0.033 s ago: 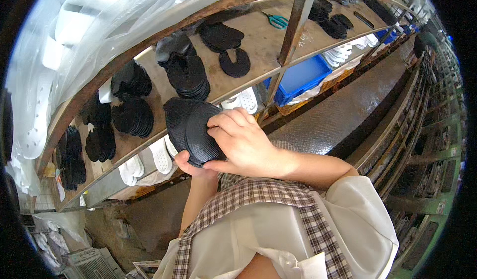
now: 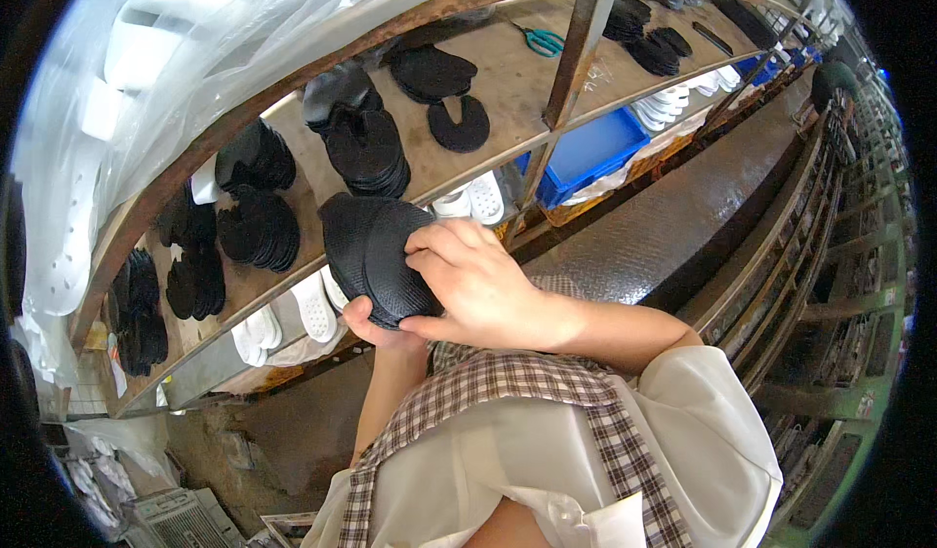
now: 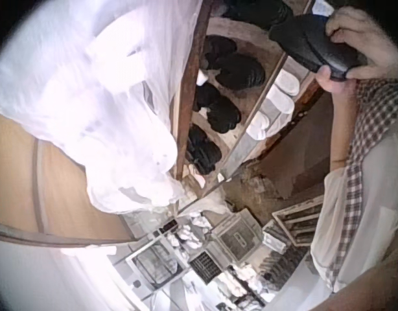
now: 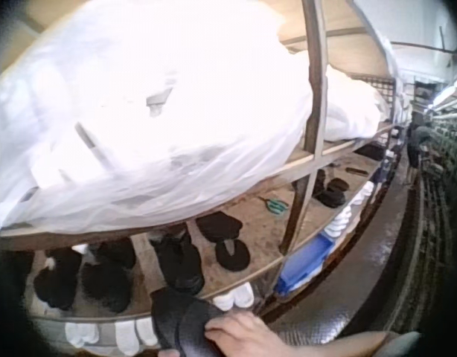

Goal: The person repeatedly picks up black slipper soles from a wooden shelf, inspects them by turning them over, and stacks them into neat piles. The person also briefly handles a plastic bag and places it on the shelf.

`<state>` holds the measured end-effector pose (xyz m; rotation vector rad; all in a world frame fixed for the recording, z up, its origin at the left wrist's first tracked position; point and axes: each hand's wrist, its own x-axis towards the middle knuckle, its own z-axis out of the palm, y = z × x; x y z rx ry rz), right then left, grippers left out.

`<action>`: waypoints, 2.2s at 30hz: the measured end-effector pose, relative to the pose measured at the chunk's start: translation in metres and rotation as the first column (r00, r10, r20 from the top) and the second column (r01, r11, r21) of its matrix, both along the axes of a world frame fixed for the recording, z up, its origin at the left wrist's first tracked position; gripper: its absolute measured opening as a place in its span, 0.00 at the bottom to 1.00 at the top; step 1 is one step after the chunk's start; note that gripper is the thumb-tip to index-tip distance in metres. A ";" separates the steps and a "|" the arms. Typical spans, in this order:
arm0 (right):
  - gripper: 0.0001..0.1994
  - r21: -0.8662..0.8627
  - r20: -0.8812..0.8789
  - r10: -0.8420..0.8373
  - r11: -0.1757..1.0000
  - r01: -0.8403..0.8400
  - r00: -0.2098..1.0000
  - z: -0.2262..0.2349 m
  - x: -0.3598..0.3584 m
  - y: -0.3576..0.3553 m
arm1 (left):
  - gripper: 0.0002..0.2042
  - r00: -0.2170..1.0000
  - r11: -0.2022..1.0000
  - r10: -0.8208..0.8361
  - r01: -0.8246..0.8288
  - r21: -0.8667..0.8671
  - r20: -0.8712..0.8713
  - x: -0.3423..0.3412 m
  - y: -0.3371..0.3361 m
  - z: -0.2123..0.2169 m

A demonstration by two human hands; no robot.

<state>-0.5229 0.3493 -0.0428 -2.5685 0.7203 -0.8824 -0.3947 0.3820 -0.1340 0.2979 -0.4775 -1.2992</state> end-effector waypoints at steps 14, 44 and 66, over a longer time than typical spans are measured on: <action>0.29 0.252 0.153 0.115 0.956 -0.151 0.982 -0.015 -0.016 -0.019 | 0.44 0.877 0.989 -0.140 0.146 -0.022 -0.459 -0.020 -0.005 -0.018; 0.38 -0.144 -0.446 -0.008 0.988 -0.063 0.895 -0.092 -0.029 -0.236 | 0.47 0.971 0.987 0.077 -0.043 0.153 -0.227 -0.025 -0.007 -0.012; 0.24 0.085 -0.607 -0.242 0.927 0.364 0.757 -0.098 0.005 -0.368 | 0.47 0.950 0.977 0.199 -0.171 0.130 -0.241 -0.022 0.006 -0.020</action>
